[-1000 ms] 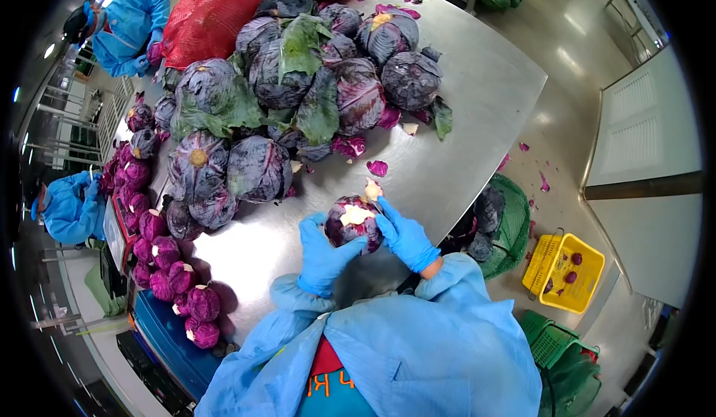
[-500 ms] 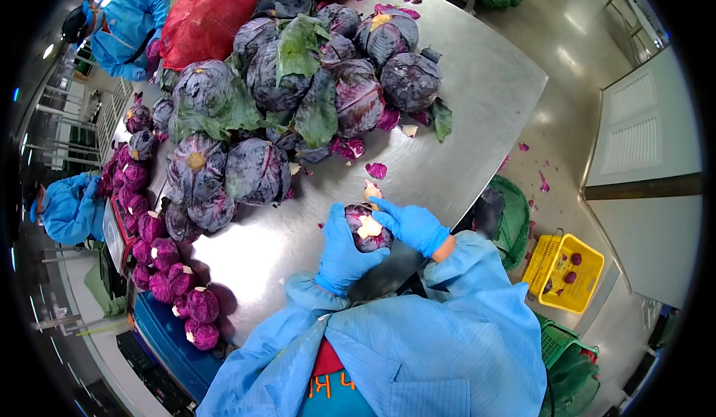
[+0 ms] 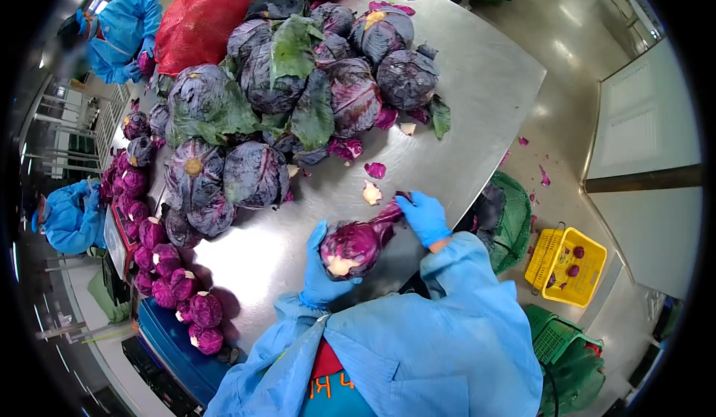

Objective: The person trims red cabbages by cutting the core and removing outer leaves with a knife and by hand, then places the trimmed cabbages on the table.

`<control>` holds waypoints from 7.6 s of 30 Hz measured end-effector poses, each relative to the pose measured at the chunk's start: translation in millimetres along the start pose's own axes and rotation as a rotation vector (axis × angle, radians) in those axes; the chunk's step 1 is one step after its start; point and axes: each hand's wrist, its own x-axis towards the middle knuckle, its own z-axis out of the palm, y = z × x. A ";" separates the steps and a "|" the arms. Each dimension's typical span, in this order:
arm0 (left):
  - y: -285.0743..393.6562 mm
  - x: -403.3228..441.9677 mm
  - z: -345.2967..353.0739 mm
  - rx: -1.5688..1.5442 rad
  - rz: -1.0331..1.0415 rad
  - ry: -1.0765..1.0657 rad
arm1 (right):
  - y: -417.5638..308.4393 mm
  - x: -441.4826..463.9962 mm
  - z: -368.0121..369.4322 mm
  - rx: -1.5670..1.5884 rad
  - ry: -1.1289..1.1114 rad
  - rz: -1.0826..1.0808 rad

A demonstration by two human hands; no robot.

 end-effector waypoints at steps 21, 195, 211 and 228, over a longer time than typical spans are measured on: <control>61.0 80.3 28.2 0.664 -0.147 -0.218 | -36.0 -73.2 -35.6 0.476 -0.238 0.199; 52.1 72.1 28.0 0.715 -0.054 -0.075 | -79.2 -37.9 -21.2 0.331 -0.183 -0.027; 71.8 84.8 49.0 0.833 -0.117 -0.078 | -74.6 -16.0 -26.5 0.484 -0.179 -0.162; 65.2 92.8 20.3 0.742 -0.096 -0.165 | -84.1 -26.2 -12.4 0.437 -0.115 -0.131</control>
